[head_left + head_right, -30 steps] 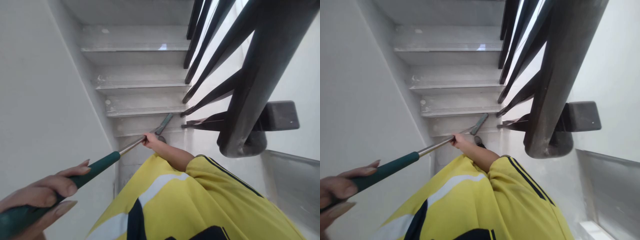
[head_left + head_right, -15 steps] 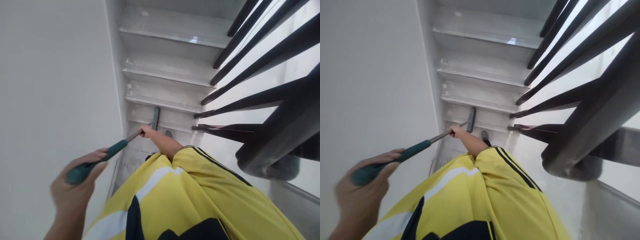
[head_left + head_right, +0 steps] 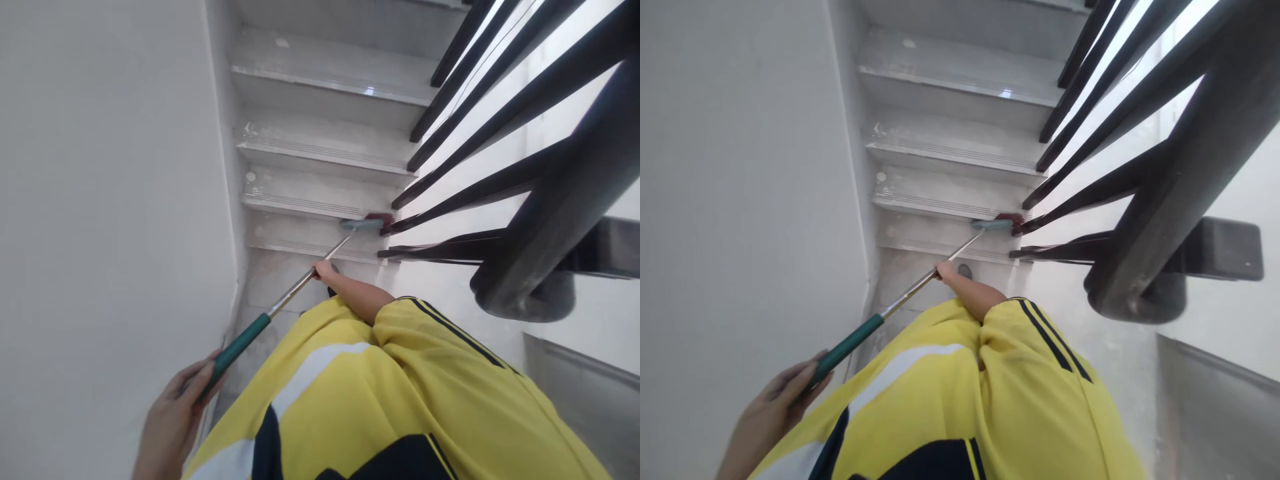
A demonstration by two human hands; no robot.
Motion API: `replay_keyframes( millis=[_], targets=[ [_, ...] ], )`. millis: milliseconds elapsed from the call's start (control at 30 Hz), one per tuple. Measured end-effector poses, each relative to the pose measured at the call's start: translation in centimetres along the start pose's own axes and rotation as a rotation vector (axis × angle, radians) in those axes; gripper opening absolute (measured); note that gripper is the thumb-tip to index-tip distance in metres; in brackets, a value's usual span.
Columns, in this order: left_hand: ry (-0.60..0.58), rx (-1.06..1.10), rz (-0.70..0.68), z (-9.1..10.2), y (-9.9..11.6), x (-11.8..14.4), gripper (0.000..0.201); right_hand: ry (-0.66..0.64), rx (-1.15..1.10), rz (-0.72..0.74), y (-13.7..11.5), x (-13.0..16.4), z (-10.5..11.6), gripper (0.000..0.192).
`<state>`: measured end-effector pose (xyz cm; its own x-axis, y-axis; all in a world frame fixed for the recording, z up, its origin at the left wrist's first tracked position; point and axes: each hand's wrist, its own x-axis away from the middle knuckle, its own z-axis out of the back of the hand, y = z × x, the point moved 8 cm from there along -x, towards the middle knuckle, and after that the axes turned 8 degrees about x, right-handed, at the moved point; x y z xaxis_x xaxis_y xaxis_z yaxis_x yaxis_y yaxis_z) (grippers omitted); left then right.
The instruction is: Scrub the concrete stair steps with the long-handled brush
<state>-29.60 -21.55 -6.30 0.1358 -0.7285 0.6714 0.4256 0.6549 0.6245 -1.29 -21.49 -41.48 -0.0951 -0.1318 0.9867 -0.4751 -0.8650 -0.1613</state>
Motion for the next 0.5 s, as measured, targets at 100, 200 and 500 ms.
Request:
replay_keyframes(
  millis=[100, 200, 500],
  targets=[
    [0.02, 0.041, 0.126, -2.1, -0.4, -1.4, 0.046, 0.03, -0.027, 0.046, -1.4, -1.2, 1.3, 0.029],
    [0.021, -0.009, 0.084, -1.4, 3.7, -1.3, 0.048, 0.028, -0.115, 0.035, -2.1, -0.6, 0.3, 0.029],
    [-0.246, -0.022, -0.483, -8.1, 15.1, 0.5, 0.023, -0.006, -0.356, 0.042, -5.0, 1.2, 1.7, 0.035]
  ],
)
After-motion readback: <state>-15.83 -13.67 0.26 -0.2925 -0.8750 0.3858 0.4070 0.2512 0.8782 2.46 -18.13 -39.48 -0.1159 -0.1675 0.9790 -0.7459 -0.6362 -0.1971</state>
